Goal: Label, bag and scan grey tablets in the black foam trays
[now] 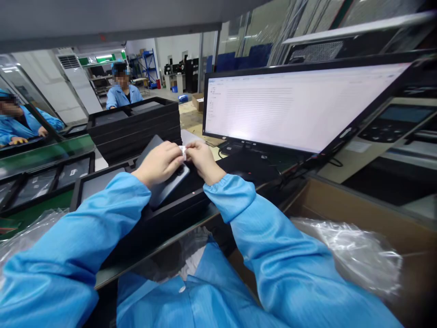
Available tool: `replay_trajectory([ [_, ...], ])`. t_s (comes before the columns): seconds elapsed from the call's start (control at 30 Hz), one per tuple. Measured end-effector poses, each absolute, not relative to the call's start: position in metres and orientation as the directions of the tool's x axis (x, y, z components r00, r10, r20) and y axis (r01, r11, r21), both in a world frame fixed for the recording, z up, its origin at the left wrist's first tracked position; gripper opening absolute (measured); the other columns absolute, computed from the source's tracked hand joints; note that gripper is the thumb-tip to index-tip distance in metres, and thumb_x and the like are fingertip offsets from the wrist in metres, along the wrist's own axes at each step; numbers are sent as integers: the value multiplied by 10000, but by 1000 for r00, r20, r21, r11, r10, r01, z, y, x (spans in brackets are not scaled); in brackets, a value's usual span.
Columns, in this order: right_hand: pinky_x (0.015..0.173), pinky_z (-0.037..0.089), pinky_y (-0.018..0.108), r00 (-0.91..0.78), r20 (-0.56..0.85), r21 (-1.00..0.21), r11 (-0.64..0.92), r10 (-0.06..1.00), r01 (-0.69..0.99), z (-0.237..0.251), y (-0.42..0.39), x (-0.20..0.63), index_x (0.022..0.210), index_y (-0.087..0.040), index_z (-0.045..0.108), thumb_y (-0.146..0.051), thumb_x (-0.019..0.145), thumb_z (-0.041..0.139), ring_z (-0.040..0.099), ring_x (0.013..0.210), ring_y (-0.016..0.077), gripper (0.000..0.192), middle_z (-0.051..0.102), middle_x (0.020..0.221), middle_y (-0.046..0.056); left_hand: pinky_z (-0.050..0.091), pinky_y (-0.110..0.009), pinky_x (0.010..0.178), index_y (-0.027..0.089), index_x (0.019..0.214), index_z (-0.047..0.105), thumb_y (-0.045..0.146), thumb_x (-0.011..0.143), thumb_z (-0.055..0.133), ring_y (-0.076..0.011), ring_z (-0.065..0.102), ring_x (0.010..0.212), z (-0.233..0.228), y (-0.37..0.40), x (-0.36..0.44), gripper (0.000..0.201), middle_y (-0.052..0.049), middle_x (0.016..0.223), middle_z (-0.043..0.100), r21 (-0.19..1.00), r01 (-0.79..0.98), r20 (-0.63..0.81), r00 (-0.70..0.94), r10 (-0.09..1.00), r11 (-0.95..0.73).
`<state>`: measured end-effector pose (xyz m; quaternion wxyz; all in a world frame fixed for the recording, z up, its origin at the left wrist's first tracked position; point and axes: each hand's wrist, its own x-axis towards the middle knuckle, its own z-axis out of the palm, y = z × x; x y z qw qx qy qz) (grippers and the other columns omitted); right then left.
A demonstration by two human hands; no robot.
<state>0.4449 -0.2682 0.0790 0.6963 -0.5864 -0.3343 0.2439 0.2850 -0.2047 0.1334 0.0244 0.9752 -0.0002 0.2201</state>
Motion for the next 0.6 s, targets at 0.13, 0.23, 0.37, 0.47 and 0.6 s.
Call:
replay_trajectory([
  [0.13,619,460,243,325,165,-899,6,931,438,74,-269,432,745,-196,607,-17,676,657,585,623,138,198,617,643,-29,451,-429,964,198,886,580,492,1064,258,-255,583,960,145,-192,249,471,-126,953,655,75,46,695,714,85,-996],
  [0.23,705,472,274,231,184,-645,-60,956,762,70,-268,427,748,-194,646,1,660,745,630,761,184,237,694,782,24,463,-435,917,216,846,524,547,1057,260,-251,588,903,145,-186,238,473,-109,885,637,65,52,773,629,83,-997],
  [0.37,860,510,333,351,382,-598,-61,855,799,66,-268,435,941,-186,693,-141,740,811,653,948,232,237,717,1036,82,470,-448,931,205,880,540,488,1058,313,-247,596,899,136,-188,247,404,-106,898,649,25,30,796,603,38,-999],
  [0.47,933,509,363,495,541,-697,34,680,716,64,-271,446,919,-184,678,-175,851,678,645,961,222,69,712,1006,66,457,-443,1075,167,1087,621,378,1049,345,-260,595,1153,120,-199,258,350,-154,1177,667,36,35,657,753,50,-999],
  [0.6,954,499,373,600,599,-751,111,531,651,67,-272,452,809,-198,641,-143,855,578,642,959,224,96,707,926,51,345,-471,1243,179,1415,573,393,1041,328,-280,412,1492,96,-213,272,496,-138,1582,471,84,128,68,989,134,-988],
])
